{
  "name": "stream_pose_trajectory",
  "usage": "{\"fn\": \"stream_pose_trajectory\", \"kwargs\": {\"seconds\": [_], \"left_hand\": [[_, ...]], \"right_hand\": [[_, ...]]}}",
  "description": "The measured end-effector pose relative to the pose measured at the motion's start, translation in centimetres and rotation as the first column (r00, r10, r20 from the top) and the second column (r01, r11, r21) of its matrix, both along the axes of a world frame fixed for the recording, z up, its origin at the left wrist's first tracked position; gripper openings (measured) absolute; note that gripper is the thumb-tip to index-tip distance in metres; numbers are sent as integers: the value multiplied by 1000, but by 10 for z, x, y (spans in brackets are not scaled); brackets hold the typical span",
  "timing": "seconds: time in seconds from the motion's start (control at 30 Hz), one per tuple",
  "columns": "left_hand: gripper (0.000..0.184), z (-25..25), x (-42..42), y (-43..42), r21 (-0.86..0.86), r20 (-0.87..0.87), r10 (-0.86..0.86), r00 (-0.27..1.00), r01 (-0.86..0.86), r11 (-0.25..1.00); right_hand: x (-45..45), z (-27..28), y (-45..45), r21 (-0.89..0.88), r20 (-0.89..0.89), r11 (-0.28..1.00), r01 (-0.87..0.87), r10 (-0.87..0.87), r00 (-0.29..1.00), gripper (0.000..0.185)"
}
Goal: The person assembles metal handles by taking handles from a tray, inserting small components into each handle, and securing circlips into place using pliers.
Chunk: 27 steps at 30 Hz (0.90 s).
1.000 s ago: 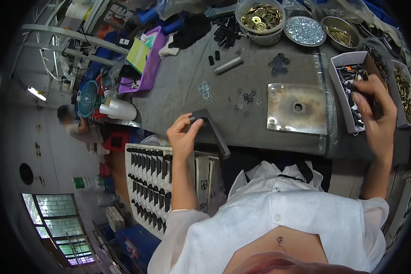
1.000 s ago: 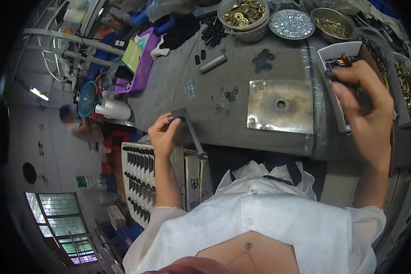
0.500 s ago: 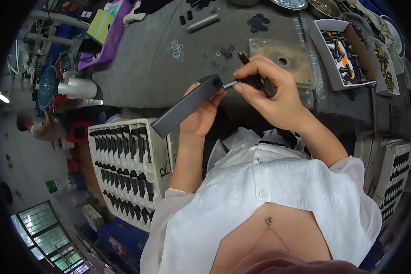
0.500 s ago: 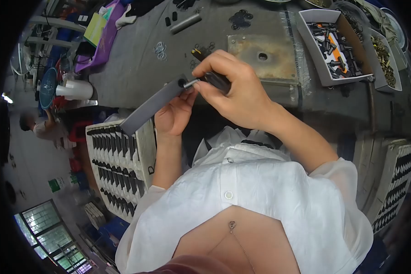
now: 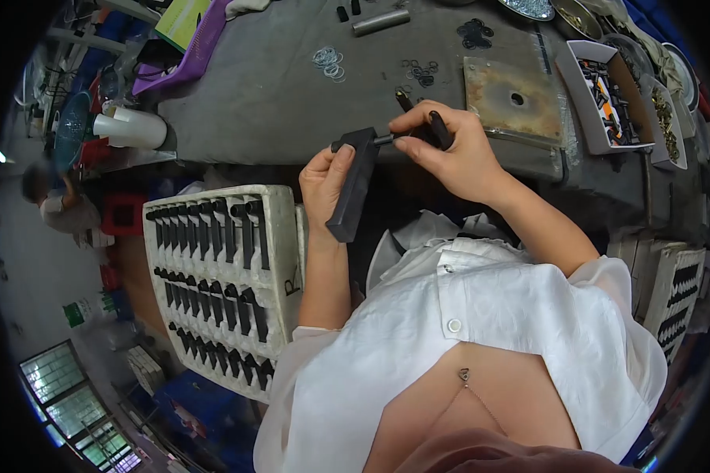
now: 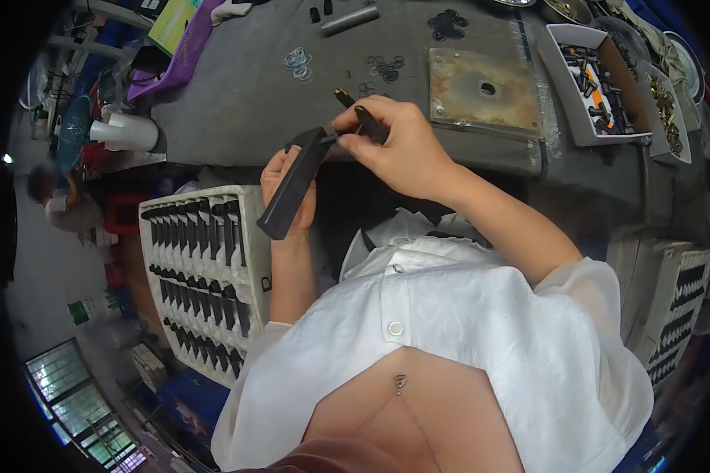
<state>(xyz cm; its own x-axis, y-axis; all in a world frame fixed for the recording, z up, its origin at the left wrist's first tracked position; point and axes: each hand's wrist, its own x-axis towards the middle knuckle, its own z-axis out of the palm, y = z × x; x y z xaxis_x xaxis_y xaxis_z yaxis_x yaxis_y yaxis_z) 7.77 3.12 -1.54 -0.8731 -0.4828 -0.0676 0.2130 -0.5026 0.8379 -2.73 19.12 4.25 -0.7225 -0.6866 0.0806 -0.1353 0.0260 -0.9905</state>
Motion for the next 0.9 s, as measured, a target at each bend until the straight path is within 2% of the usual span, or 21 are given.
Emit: {"fn": "stream_pose_trajectory", "kwargs": {"seconds": [0.07, 0.13, 0.2, 0.27, 0.3, 0.37, 0.4, 0.47, 0.5, 0.63, 0.83, 0.9], "left_hand": [[10, -5, 1, -5, -72, -21, 50, 999, -51, 996], [10, -3, 3, -6, -92, 4, 31, 1000, -30, 995], [10, -3, 2, -6, -112, 21, 16, 1000, -13, 994], [16, -4, 3, -6, 77, -61, -33, 998, 38, 996], [16, -8, 4, -7, 75, -63, -29, 998, 34, 997], [24, -17, 4, -8, 259, -324, -75, 943, 165, 952], [24, -20, 5, -11, 254, -322, -70, 944, 157, 955], [33, -22, 7, -16, 335, -409, -170, 897, 321, 886], [28, -15, 6, -11, 389, -390, -105, 915, 268, 882], [30, -10, 7, -7, 416, -386, -134, 913, 302, 858], [29, -9, 5, 1, 351, -333, -134, 933, 254, 901], [23, -6, 4, 4, 409, -305, -42, 952, 170, 897]], "right_hand": [[1, -10, -4, -21, -22, 1000, 9, -10, 1000, 15], [2, -17, -6, -82, -171, 995, 61, -74, 982, 13], [6, -14, -5, -109, -212, 991, 81, -103, 972, 13], [9, -7, -2, -139, -249, 986, 94, -127, 960, 13], [10, -3, 0, -166, -311, 981, 96, -144, 939, 13], [10, 5, 6, -191, -403, 978, 87, -158, 901, 15], [11, 7, 8, -197, -400, 977, 79, -154, 904, 15], [12, 10, 9, -187, -312, 979, 78, -135, 940, 15], [14, 11, 9, -176, -291, 982, 74, -123, 949, 16], [20, 11, 4, -235, -228, 971, 48, -103, 968, 15], [22, 9, -3, -287, -266, 958, -2, -77, 961, 16], [21, 9, -2, -230, -333, 973, -1, -78, 940, 15]]}}
